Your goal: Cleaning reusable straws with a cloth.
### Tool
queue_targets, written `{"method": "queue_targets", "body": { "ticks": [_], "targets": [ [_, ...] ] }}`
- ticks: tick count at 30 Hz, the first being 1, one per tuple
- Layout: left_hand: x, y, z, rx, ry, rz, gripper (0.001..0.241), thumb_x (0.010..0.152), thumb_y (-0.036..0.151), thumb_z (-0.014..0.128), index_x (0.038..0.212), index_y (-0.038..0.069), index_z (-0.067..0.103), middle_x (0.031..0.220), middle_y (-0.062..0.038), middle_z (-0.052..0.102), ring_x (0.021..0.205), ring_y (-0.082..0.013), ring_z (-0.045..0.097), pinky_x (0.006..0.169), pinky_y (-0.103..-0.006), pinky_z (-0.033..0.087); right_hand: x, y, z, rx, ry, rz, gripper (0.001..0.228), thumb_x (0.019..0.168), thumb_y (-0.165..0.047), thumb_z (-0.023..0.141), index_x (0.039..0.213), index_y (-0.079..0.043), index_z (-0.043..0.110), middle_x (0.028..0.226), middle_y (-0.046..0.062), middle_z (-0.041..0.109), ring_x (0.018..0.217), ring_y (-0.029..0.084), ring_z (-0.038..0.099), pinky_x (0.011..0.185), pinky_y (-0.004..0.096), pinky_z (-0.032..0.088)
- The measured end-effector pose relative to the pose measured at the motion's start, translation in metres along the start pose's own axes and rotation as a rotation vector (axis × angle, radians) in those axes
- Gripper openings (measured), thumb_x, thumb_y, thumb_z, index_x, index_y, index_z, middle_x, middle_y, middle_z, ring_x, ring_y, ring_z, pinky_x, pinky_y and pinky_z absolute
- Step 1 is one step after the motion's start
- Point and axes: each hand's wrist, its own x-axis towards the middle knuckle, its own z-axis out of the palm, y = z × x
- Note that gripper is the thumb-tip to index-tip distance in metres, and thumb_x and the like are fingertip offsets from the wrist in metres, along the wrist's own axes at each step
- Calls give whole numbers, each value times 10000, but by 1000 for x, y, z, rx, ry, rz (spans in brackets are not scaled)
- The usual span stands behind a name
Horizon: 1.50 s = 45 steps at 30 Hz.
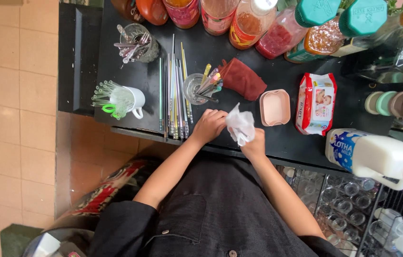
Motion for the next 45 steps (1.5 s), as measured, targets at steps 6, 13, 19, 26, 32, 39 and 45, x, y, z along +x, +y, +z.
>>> {"method": "queue_targets", "body": {
  "ticks": [6, 13, 19, 26, 32, 39, 45],
  "targets": [
    [-6, -14, 8, 37, -24, 20, 194, 772, 66, 740, 955, 72, 677, 1046, -59, 651, 958, -272, 600, 874, -408, 451, 3, 11, 11, 50, -93, -12, 194, 918, -39, 693, 1096, -76, 762, 940, 118, 756, 824, 215, 760, 717, 302, 554],
    [4, 3, -11, 4, -32, 87, 168, 830, 64, 711, 996, 89, 694, 1033, -6, 656, 923, -226, 610, 854, -382, 433, -10, -62, -18, 51, 37, 0, 201, 820, -63, 824, 1012, -53, 765, 956, 124, 783, 824, 211, 777, 732, 297, 585],
    [2, -4, -9, -25, -53, 83, 161, 807, 63, 714, 965, 81, 688, 1018, -17, 651, 923, -238, 607, 850, -390, 432, -10, -26, 16, 35, 149, -208, 243, 779, 20, 766, 1012, -17, 711, 951, 131, 733, 934, 283, 748, 906, 372, 581],
    [-4, -11, 2, 33, -74, 57, 136, 775, 71, 732, 901, 67, 682, 970, -37, 627, 926, -252, 598, 868, -401, 439, -3, -34, 11, -114, 58, 151, 345, 753, 108, 647, 1056, -18, 751, 956, 171, 733, 841, 336, 738, 731, 362, 555],
    [8, 4, -14, 11, -31, 91, 185, 815, 40, 701, 996, 76, 683, 1028, -6, 655, 909, -219, 596, 845, -380, 423, -4, -71, -10, -58, 143, -209, 297, 753, 44, 752, 1039, -34, 748, 1008, 162, 747, 914, 302, 753, 796, 355, 573],
    [-16, -27, 24, 90, -45, 27, 163, 742, 65, 711, 891, 83, 647, 959, -56, 631, 950, -285, 596, 868, -421, 443, 0, 33, 24, -71, -13, -36, 319, 738, 68, 699, 1029, -49, 758, 1011, 157, 751, 854, 315, 737, 757, 354, 563],
    [4, 4, -5, 61, 31, 50, 155, 838, 59, 718, 982, 71, 663, 999, -64, 643, 952, -251, 612, 857, -393, 442, 28, -57, -29, -57, -100, -105, 337, 782, 62, 668, 1086, -53, 760, 1040, 156, 752, 902, 305, 751, 789, 352, 573]
  ]
}}
